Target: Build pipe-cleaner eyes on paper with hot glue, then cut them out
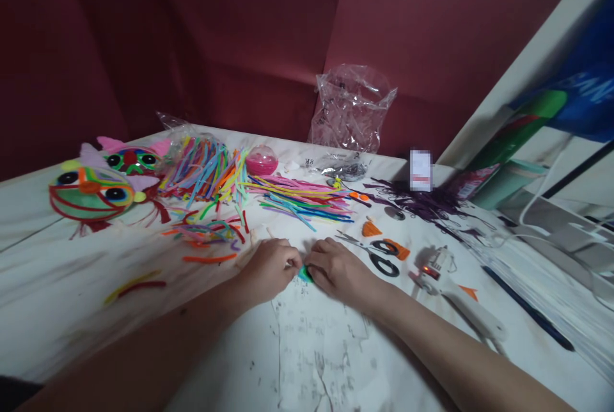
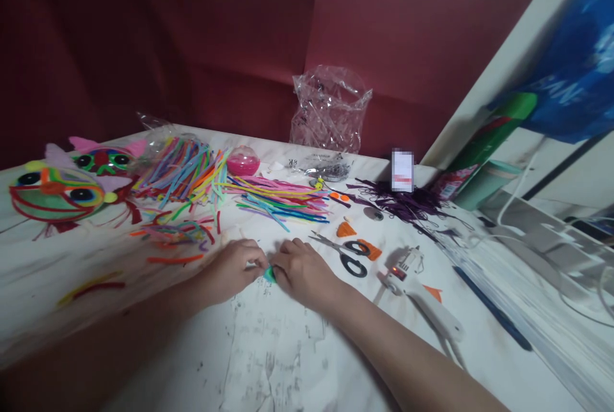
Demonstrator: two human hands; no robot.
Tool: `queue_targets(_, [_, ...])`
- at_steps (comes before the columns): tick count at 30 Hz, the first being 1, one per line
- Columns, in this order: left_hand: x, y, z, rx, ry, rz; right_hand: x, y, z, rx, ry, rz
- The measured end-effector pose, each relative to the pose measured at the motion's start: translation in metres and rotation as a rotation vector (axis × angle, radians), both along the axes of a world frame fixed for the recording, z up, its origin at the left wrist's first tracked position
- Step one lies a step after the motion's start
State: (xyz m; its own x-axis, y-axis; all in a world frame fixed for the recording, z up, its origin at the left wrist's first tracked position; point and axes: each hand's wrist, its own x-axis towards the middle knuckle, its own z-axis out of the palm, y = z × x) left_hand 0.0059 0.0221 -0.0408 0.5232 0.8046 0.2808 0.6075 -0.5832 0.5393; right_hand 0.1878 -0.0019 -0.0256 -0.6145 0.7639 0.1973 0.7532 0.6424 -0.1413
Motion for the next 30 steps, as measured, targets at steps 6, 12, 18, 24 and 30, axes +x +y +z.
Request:
queue_targets(6, [0.002, 0.000, -0.003, 0.028, -0.005, 0.014, 0.000, 0.000, 0.001, 0.000, 0.003, -0.005])
queue_targets(12, [0.003, 0.001, -0.004, 0.005, -0.049, 0.004, -0.002, -0.002, 0.002, -0.019, 0.010, -0.033])
queue_targets(18, [0.004, -0.001, -0.006, 0.041, 0.008, 0.014, -0.007, -0.005, 0.005, -0.053, 0.035, -0.073])
queue_targets(24, [0.005, -0.004, -0.005, 0.057, 0.037, 0.043, -0.010, -0.007, 0.005, -0.065, 0.047, -0.103])
queue_targets(30, [0.007, -0.003, -0.007, 0.065, 0.058, 0.050, -0.006, -0.005, 0.004, -0.065, 0.063, -0.075])
